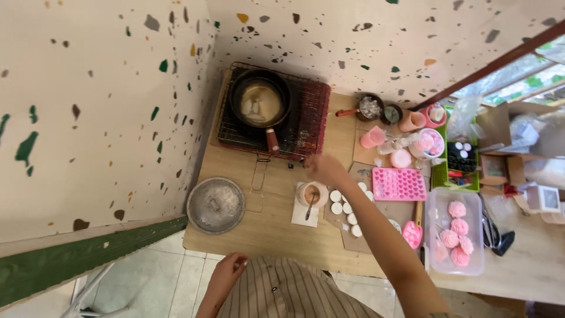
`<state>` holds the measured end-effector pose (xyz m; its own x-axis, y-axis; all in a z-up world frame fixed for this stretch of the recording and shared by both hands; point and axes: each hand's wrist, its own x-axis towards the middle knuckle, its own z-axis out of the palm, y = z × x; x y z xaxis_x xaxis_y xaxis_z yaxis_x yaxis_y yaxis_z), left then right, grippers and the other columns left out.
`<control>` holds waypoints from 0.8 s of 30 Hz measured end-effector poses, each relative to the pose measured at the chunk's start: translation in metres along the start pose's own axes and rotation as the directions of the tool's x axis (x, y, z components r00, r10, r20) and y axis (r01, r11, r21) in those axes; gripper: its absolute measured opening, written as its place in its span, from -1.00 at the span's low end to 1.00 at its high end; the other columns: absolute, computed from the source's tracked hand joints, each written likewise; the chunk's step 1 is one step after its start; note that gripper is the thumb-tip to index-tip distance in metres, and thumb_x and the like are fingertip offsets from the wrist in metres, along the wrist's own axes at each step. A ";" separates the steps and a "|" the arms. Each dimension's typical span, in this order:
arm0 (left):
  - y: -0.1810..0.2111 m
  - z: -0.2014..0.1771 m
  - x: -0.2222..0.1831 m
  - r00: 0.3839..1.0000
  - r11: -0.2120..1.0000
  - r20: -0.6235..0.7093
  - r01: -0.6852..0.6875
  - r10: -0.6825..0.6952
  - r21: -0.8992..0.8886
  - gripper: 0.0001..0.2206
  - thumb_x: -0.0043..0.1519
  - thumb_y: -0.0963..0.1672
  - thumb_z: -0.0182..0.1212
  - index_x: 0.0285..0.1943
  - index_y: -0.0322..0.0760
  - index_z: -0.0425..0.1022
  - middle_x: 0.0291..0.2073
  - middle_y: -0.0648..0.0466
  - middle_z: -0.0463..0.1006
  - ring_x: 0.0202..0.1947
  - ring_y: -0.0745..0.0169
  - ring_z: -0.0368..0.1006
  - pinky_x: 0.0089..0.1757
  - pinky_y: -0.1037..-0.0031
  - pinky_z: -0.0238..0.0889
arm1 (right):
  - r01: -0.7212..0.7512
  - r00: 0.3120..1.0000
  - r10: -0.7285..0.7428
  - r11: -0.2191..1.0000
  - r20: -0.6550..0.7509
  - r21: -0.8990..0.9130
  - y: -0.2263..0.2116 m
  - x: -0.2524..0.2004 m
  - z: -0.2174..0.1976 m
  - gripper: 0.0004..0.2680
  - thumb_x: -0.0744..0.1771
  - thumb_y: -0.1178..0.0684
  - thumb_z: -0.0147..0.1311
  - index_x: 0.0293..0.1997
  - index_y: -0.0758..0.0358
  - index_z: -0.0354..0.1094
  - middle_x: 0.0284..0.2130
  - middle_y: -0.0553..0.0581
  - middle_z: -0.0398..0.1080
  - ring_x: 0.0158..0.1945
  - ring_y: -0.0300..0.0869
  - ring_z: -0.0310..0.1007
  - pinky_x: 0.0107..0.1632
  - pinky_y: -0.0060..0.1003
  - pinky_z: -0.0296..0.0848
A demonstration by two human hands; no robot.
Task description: Preparing and scenting wax melts in a small production area.
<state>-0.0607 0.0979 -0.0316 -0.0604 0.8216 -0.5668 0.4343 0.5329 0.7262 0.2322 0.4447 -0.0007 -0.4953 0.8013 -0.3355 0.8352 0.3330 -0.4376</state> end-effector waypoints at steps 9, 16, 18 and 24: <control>0.072 0.101 0.121 0.883 0.870 0.025 -0.466 0.469 0.159 -0.48 0.11 -0.16 0.43 0.23 -0.39 0.33 0.02 -0.19 0.45 0.06 -0.19 0.40 0.03 0.17 0.31 | 0.132 0.987 -0.140 0.985 -0.077 -0.108 -0.034 -0.151 0.060 -0.87 0.36 0.02 0.17 -0.10 0.21 0.42 -0.18 0.24 0.44 -0.19 0.10 0.54 -0.19 -0.03 0.50; 0.123 0.137 0.189 0.861 0.860 -0.052 -0.499 0.506 0.105 -0.02 -0.22 -0.18 0.63 0.42 -0.34 0.10 0.22 -0.18 0.19 0.24 -0.21 0.21 0.13 0.19 0.24 | 0.042 0.922 0.008 0.992 -0.387 0.120 -0.038 -0.149 0.027 -0.84 0.36 0.10 0.01 -0.06 0.34 0.44 -0.24 0.35 0.47 -0.23 0.24 0.48 -0.21 0.02 0.46; 0.119 0.145 0.200 0.861 0.862 -0.086 -0.490 0.502 0.126 -0.06 -0.24 -0.19 0.63 0.41 -0.29 0.20 0.17 -0.13 0.25 0.21 -0.16 0.26 0.11 0.20 0.28 | 0.071 0.898 -0.004 0.988 -0.441 0.134 -0.034 -0.152 0.039 -0.84 0.36 0.13 0.01 -0.06 0.40 0.43 -0.23 0.40 0.47 -0.26 0.26 0.47 -0.24 0.04 0.44; 0.122 0.141 0.211 0.865 0.871 -0.126 -0.467 0.486 0.154 -0.19 -0.31 -0.19 0.66 0.23 -0.24 0.41 0.12 -0.07 0.31 0.15 -0.14 0.32 0.09 0.18 0.29 | -0.248 0.866 0.446 0.776 -0.226 0.579 -0.029 -0.148 0.057 -0.82 0.41 0.10 -0.04 -0.19 0.43 0.44 -0.34 0.39 0.56 -0.22 0.07 0.68 -0.15 -0.13 0.57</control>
<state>0.1064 0.3075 -0.1171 0.0459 0.9950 -0.0887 0.5445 0.0495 0.8373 0.2675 0.2882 0.0138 -0.0028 0.9548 -0.2972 0.6331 -0.2283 -0.7397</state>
